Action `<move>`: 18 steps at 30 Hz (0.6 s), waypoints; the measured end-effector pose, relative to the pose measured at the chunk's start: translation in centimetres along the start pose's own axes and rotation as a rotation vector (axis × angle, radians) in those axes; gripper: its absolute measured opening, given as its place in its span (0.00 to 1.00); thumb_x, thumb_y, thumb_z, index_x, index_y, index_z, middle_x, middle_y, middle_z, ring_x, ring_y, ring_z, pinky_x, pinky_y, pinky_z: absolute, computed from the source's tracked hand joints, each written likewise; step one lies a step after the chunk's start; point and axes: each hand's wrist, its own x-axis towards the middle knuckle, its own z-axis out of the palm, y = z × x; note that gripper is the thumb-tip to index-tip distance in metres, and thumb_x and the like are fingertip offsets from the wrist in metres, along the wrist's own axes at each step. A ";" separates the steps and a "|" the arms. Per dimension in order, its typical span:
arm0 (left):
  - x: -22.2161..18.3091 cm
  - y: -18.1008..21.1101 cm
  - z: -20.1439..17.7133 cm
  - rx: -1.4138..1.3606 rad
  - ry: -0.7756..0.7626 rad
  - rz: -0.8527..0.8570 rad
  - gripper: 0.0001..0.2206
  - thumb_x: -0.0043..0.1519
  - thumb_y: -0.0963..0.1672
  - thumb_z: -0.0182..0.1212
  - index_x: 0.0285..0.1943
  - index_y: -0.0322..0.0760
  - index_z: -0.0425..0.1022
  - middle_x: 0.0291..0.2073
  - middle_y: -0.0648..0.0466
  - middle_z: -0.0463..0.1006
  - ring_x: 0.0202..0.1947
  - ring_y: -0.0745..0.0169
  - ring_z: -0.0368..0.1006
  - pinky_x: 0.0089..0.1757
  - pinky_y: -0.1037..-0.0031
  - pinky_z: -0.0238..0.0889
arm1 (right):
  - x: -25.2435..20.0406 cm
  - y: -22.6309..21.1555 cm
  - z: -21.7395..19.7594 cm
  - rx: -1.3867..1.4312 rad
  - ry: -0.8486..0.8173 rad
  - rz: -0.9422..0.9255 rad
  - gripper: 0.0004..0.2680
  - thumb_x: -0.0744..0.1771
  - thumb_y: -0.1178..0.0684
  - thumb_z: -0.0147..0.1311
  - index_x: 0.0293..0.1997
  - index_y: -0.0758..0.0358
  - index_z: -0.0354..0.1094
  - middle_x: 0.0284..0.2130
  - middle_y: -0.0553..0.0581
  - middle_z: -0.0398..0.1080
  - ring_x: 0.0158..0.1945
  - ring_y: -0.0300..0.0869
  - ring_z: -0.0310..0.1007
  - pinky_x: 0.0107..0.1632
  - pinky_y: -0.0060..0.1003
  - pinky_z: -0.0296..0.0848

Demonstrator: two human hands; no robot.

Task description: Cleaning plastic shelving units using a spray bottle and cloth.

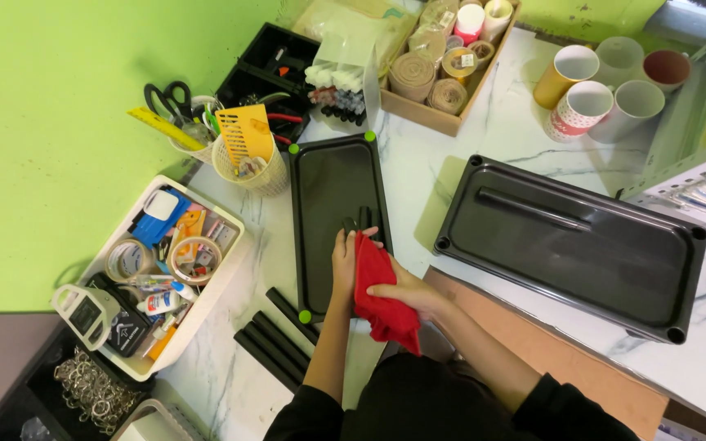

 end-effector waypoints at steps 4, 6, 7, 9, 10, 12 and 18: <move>0.7 0.0 -1.3 -0.022 -0.004 0.011 0.14 0.72 0.45 0.42 0.58 0.28 0.64 0.48 0.40 0.82 0.35 0.57 0.79 0.39 0.68 0.75 | -0.7 0.2 0.9 -0.002 0.071 0.101 0.38 0.62 0.57 0.62 0.77 0.53 0.34 0.60 0.65 0.65 0.57 0.51 0.73 0.53 0.47 0.78; 1.5 -1.3 -3.0 0.054 0.065 0.053 0.14 0.74 0.46 0.43 0.52 0.28 0.68 0.40 0.42 0.81 0.32 0.59 0.77 0.37 0.70 0.72 | -0.8 1.1 1.0 0.009 -0.003 0.041 0.37 0.62 0.58 0.62 0.77 0.54 0.36 0.60 0.64 0.65 0.56 0.49 0.73 0.52 0.45 0.78; 1.8 -1.3 -3.3 0.052 0.063 0.054 0.14 0.74 0.46 0.43 0.52 0.28 0.68 0.40 0.42 0.81 0.32 0.59 0.77 0.37 0.70 0.72 | -0.9 1.2 1.1 0.007 -0.001 0.040 0.37 0.62 0.58 0.62 0.77 0.54 0.36 0.60 0.64 0.65 0.56 0.49 0.73 0.52 0.45 0.78; 2.3 -1.3 -4.0 0.099 0.166 0.084 0.15 0.74 0.47 0.45 0.47 0.28 0.71 0.33 0.44 0.77 0.28 0.60 0.74 0.34 0.71 0.70 | -1.1 1.6 1.2 -0.039 0.074 0.061 0.34 0.63 0.58 0.61 0.77 0.57 0.41 0.58 0.63 0.67 0.55 0.49 0.74 0.51 0.45 0.79; 3.0 -1.6 -4.5 0.096 0.167 0.086 0.15 0.74 0.47 0.45 0.47 0.28 0.71 0.33 0.44 0.77 0.28 0.60 0.74 0.34 0.71 0.70 | -1.2 1.5 0.9 -0.042 0.074 0.061 0.34 0.63 0.58 0.61 0.77 0.57 0.41 0.58 0.63 0.67 0.55 0.49 0.74 0.51 0.45 0.79; 3.8 -2.3 -5.9 0.093 0.251 0.079 0.15 0.73 0.48 0.47 0.49 0.30 0.71 0.33 0.46 0.74 0.28 0.58 0.72 0.33 0.68 0.68 | -1.6 1.9 0.8 -0.076 0.044 0.081 0.33 0.64 0.57 0.61 0.77 0.59 0.41 0.56 0.64 0.69 0.54 0.48 0.74 0.51 0.43 0.79; 3.0 -0.4 -6.2 1.041 0.233 0.302 0.26 0.68 0.52 0.55 0.70 0.32 0.67 0.51 0.36 0.75 0.51 0.35 0.73 0.48 0.55 0.68 | -3.3 1.5 -1.6 -0.007 0.122 0.069 0.31 0.63 0.56 0.60 0.74 0.56 0.46 0.56 0.59 0.70 0.52 0.44 0.76 0.51 0.41 0.78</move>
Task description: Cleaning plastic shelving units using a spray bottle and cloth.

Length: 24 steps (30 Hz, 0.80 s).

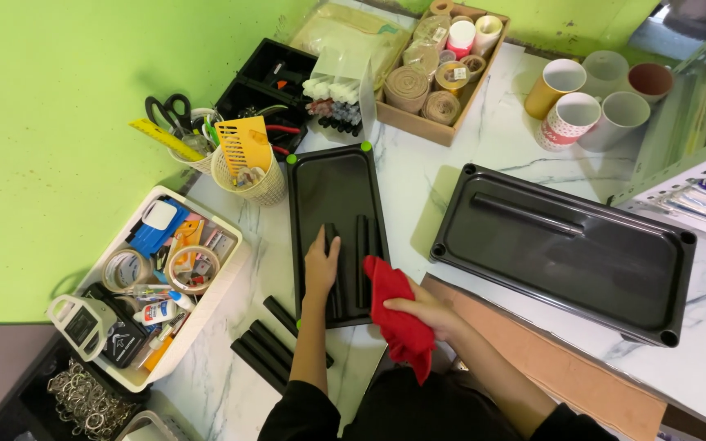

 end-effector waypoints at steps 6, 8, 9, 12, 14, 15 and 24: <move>-1.6 5.3 0.2 0.347 -0.054 0.049 0.25 0.64 0.50 0.59 0.68 0.35 0.68 0.58 0.42 0.69 0.54 0.38 0.69 0.48 0.56 0.68 | -2.7 -1.3 -3.2 0.208 0.017 -0.092 0.27 0.64 0.54 0.59 0.72 0.64 0.53 0.54 0.62 0.70 0.52 0.48 0.75 0.51 0.44 0.78; -2.0 8.1 0.7 0.302 -0.032 0.153 0.23 0.64 0.48 0.60 0.66 0.34 0.70 0.58 0.43 0.69 0.54 0.39 0.68 0.49 0.57 0.68 | -3.8 -1.5 -4.8 0.237 0.050 -0.104 0.27 0.64 0.54 0.59 0.72 0.61 0.52 0.55 0.61 0.70 0.53 0.48 0.74 0.52 0.44 0.77; -2.4 9.4 0.9 0.263 0.005 0.241 0.21 0.63 0.45 0.61 0.64 0.34 0.71 0.58 0.44 0.70 0.55 0.40 0.66 0.50 0.58 0.68 | -4.4 -1.4 -5.5 0.258 0.064 -0.108 0.27 0.64 0.54 0.58 0.73 0.59 0.51 0.55 0.60 0.69 0.54 0.47 0.73 0.53 0.44 0.76; -3.0 14.4 2.0 0.108 -0.083 0.464 0.17 0.63 0.42 0.62 0.61 0.34 0.74 0.56 0.45 0.71 0.56 0.42 0.66 0.53 0.58 0.66 | -6.9 -1.9 -7.7 0.377 0.085 -0.147 0.26 0.64 0.54 0.58 0.71 0.62 0.53 0.55 0.61 0.70 0.56 0.49 0.73 0.56 0.44 0.76; -3.2 17.1 4.3 0.061 -0.178 0.574 0.16 0.63 0.41 0.62 0.60 0.34 0.74 0.56 0.46 0.72 0.58 0.43 0.67 0.55 0.58 0.64 | -7.8 -0.9 -10.3 0.472 0.115 -0.160 0.26 0.64 0.54 0.58 0.71 0.62 0.54 0.55 0.61 0.70 0.55 0.49 0.73 0.56 0.45 0.76; -3.3 18.6 5.5 0.018 -0.259 0.669 0.15 0.63 0.41 0.62 0.59 0.35 0.75 0.56 0.47 0.73 0.59 0.44 0.67 0.57 0.59 0.63 | -8.2 -0.6 -11.6 0.558 0.128 -0.163 0.25 0.64 0.54 0.57 0.70 0.61 0.55 0.55 0.62 0.70 0.54 0.50 0.73 0.56 0.46 0.75; -2.2 24.7 17.9 0.190 -0.306 0.978 0.24 0.54 0.42 0.66 0.62 0.35 0.73 0.60 0.46 0.71 0.65 0.44 0.62 0.60 0.45 0.51 | -16.2 0.7 -18.1 0.737 0.240 -0.380 0.22 0.65 0.54 0.57 0.67 0.65 0.57 0.54 0.64 0.70 0.54 0.53 0.73 0.56 0.50 0.75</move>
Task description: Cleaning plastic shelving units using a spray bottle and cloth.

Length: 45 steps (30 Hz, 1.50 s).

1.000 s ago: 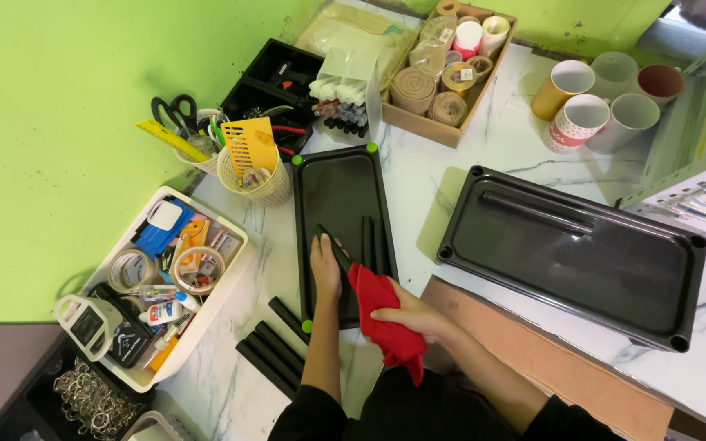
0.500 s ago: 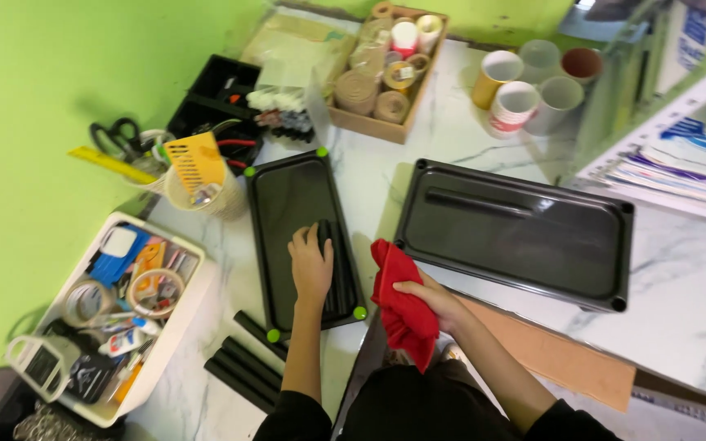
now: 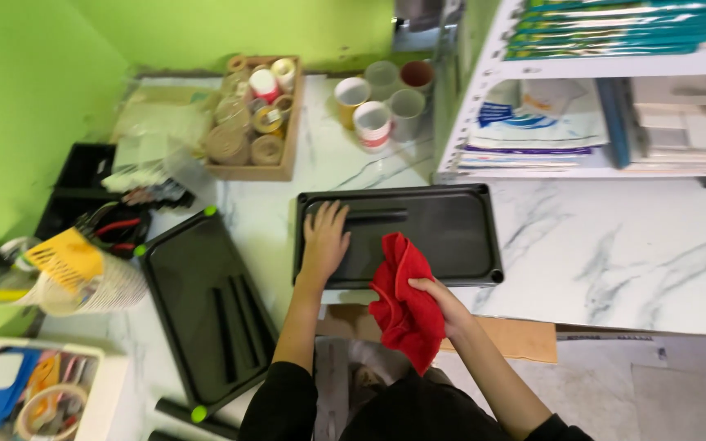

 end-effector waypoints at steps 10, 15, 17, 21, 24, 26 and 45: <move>-3.7 9.3 -0.6 -0.369 -0.154 -0.297 0.15 0.68 0.48 0.58 0.59 0.37 0.74 0.41 0.38 0.82 0.39 0.32 0.79 0.39 0.54 0.72 | -2.2 -4.5 -0.5 -0.019 0.249 -0.136 0.24 0.66 0.51 0.56 0.71 0.58 0.54 0.57 0.61 0.68 0.58 0.49 0.71 0.58 0.47 0.74; -9.6 16.7 3.1 -0.607 -0.163 -0.442 0.23 0.65 0.44 0.55 0.68 0.30 0.60 0.45 0.33 0.80 0.43 0.32 0.79 0.42 0.55 0.73 | -0.1 -3.7 3.1 -0.130 0.283 -0.385 0.26 0.66 0.53 0.53 0.73 0.47 0.46 0.57 0.56 0.66 0.57 0.46 0.68 0.55 0.45 0.73; -9.3 18.4 0.7 -0.651 -0.093 -0.444 0.21 0.66 0.43 0.54 0.68 0.30 0.60 0.44 0.33 0.80 0.42 0.32 0.79 0.40 0.56 0.73 | 0.7 -4.9 4.1 -0.255 0.258 -0.514 0.25 0.66 0.56 0.56 0.71 0.53 0.47 0.57 0.56 0.66 0.58 0.46 0.69 0.56 0.45 0.74; -11.9 18.6 1.7 -1.335 0.014 -0.566 0.11 0.77 0.44 0.49 0.63 0.33 0.64 0.38 0.43 0.77 0.29 0.52 0.71 0.28 0.69 0.64 | 1.4 -7.1 4.6 -0.335 0.120 -0.569 0.22 0.65 0.59 0.57 0.66 0.62 0.54 0.51 0.62 0.72 0.54 0.50 0.75 0.53 0.46 0.77; -13.1 18.3 2.3 -1.868 -0.083 -0.819 0.09 0.79 0.46 0.47 0.61 0.35 0.63 0.32 0.49 0.72 0.16 0.68 0.60 0.19 0.77 0.53 | 3.7 -7.2 0.5 -0.128 -0.006 -0.501 0.21 0.66 0.57 0.57 0.68 0.63 0.59 0.54 0.58 0.71 0.53 0.46 0.73 0.54 0.43 0.74; -12.9 18.8 1.1 -1.897 -0.067 -0.868 0.10 0.78 0.46 0.47 0.61 0.37 0.63 0.31 0.49 0.72 0.15 0.69 0.60 0.19 0.78 0.53 | 4.7 -6.4 -0.8 0.096 -0.128 -0.375 0.20 0.66 0.54 0.58 0.66 0.63 0.60 0.52 0.60 0.72 0.52 0.49 0.74 0.53 0.45 0.75; -11.7 13.1 -7.2 -0.688 0.331 -0.689 0.21 0.72 0.46 0.48 0.71 0.33 0.57 0.55 0.37 0.73 0.56 0.40 0.72 0.54 0.61 0.65 | 2.7 3.8 13.6 -0.340 0.101 -0.434 0.21 0.66 0.61 0.55 0.67 0.61 0.54 0.52 0.58 0.71 0.51 0.44 0.74 0.51 0.41 0.77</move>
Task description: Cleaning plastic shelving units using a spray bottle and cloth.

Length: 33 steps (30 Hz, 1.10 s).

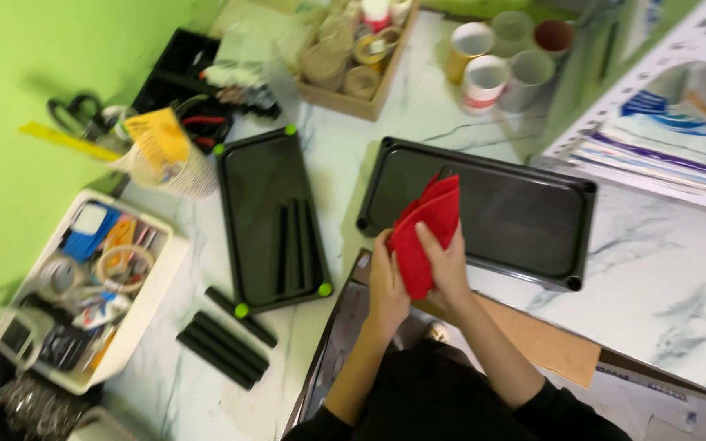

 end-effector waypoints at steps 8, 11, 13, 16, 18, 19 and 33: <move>0.9 -4.4 -5.8 -0.134 0.139 -0.077 0.16 0.71 0.43 0.51 0.67 0.30 0.63 0.54 0.42 0.66 0.55 0.50 0.66 0.58 0.66 0.60 | 1.9 8.7 -2.0 -0.207 -0.315 0.222 0.17 0.75 0.43 0.45 0.62 0.70 0.64 0.45 0.58 0.72 0.44 0.39 0.72 0.46 0.34 0.74; 1.4 -6.0 -8.5 -0.216 0.165 -0.030 0.17 0.71 0.43 0.53 0.66 0.29 0.63 0.57 0.44 0.68 0.57 0.55 0.66 0.59 0.70 0.59 | 0.7 9.9 0.7 -0.241 -0.413 0.320 0.18 0.74 0.41 0.45 0.62 0.70 0.65 0.46 0.58 0.72 0.45 0.38 0.72 0.47 0.33 0.74; 1.7 -8.2 -10.0 -0.244 0.162 -0.012 0.16 0.70 0.43 0.54 0.65 0.29 0.65 0.58 0.45 0.69 0.58 0.58 0.67 0.60 0.72 0.59 | 0.4 10.8 2.5 -0.202 -0.450 0.383 0.18 0.72 0.42 0.46 0.65 0.66 0.63 0.50 0.55 0.72 0.49 0.35 0.74 0.51 0.31 0.75; 2.3 -11.0 -12.2 -0.274 0.185 -0.033 0.15 0.70 0.45 0.58 0.60 0.27 0.70 0.55 0.45 0.72 0.56 0.60 0.69 0.57 0.74 0.61 | -0.3 12.4 4.4 -0.132 -0.388 0.600 0.19 0.71 0.42 0.48 0.64 0.68 0.63 0.48 0.59 0.74 0.46 0.40 0.76 0.48 0.34 0.76; 3.5 -11.3 -13.7 -0.510 0.288 -0.157 0.16 0.70 0.46 0.58 0.59 0.28 0.72 0.50 0.47 0.75 0.50 0.62 0.71 0.52 0.74 0.64 | -1.3 11.9 6.5 -0.200 -0.414 0.625 0.21 0.69 0.45 0.52 0.68 0.67 0.58 0.50 0.61 0.73 0.47 0.44 0.77 0.46 0.38 0.77; 4.4 -12.3 -15.0 -0.508 0.285 -0.155 0.16 0.70 0.46 0.58 0.59 0.28 0.72 0.50 0.47 0.75 0.50 0.62 0.71 0.52 0.74 0.64 | -2.0 12.3 7.1 -0.196 -0.413 0.624 0.21 0.69 0.45 0.52 0.68 0.67 0.58 0.50 0.61 0.73 0.47 0.44 0.77 0.46 0.38 0.77; 7.5 -16.8 -22.6 0.882 0.190 -0.070 0.21 0.62 0.46 0.62 0.62 0.29 0.70 0.56 0.37 0.70 0.51 0.34 0.68 0.46 0.56 0.69 | -1.3 9.9 -0.2 -0.091 -0.327 0.490 0.24 0.69 0.51 0.54 0.74 0.66 0.52 0.60 0.64 0.68 0.58 0.50 0.73 0.57 0.45 0.76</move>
